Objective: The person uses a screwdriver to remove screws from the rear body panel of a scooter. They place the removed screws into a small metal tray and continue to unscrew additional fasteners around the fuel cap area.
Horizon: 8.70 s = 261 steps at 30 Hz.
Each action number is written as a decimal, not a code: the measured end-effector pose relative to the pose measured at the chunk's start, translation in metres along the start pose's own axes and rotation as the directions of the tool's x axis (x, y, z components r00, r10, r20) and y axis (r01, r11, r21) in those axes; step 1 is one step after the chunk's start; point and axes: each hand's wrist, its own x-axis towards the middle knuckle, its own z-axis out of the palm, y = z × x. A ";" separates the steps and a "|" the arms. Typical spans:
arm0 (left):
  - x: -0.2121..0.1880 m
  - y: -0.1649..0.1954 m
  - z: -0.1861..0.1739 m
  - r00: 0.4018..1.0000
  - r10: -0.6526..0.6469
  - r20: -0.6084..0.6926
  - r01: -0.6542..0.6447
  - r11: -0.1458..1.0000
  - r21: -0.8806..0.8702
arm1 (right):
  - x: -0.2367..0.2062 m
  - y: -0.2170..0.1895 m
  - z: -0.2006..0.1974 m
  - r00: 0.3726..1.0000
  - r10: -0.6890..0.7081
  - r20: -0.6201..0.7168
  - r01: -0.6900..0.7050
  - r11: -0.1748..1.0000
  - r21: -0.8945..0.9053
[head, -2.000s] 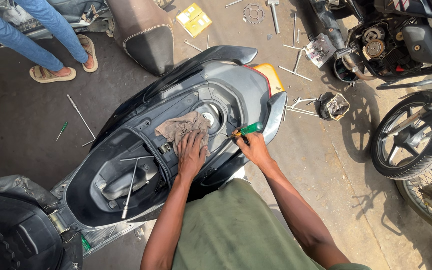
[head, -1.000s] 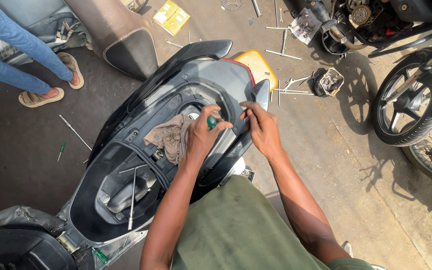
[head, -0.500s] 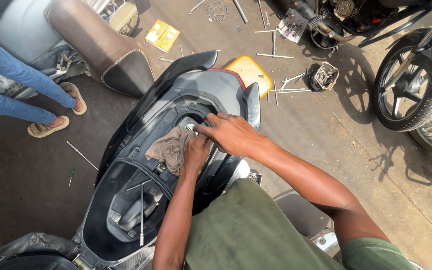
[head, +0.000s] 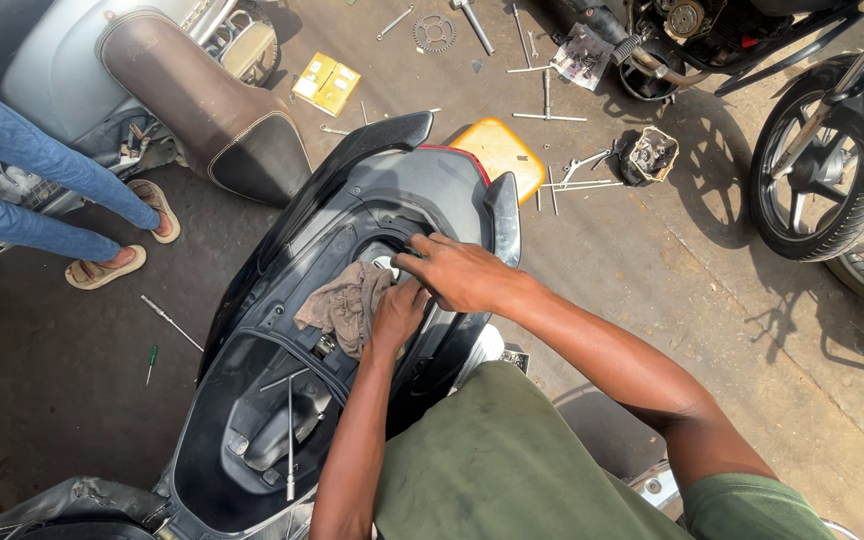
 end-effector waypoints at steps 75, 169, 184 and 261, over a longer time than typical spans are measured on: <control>-0.047 0.001 0.048 0.994 -0.060 -0.086 0.103 0.724 0.682 | -0.187 0.050 0.134 0.486 0.873 -0.042 -0.652 0.395 0.648; -0.269 -0.065 0.004 0.782 -0.493 -0.382 0.624 0.615 0.483 | -0.110 -0.049 0.195 0.863 0.106 0.495 -0.255 0.936 0.244; -0.267 -0.065 0.000 0.792 -0.435 -0.427 0.608 0.616 0.500 | -0.099 -0.062 0.211 0.642 0.195 0.741 -0.138 0.981 -0.138; -0.168 0.011 0.063 0.789 -0.605 -0.109 0.611 0.753 0.244 | -0.115 0.038 0.150 0.838 0.299 0.457 -0.394 0.911 0.126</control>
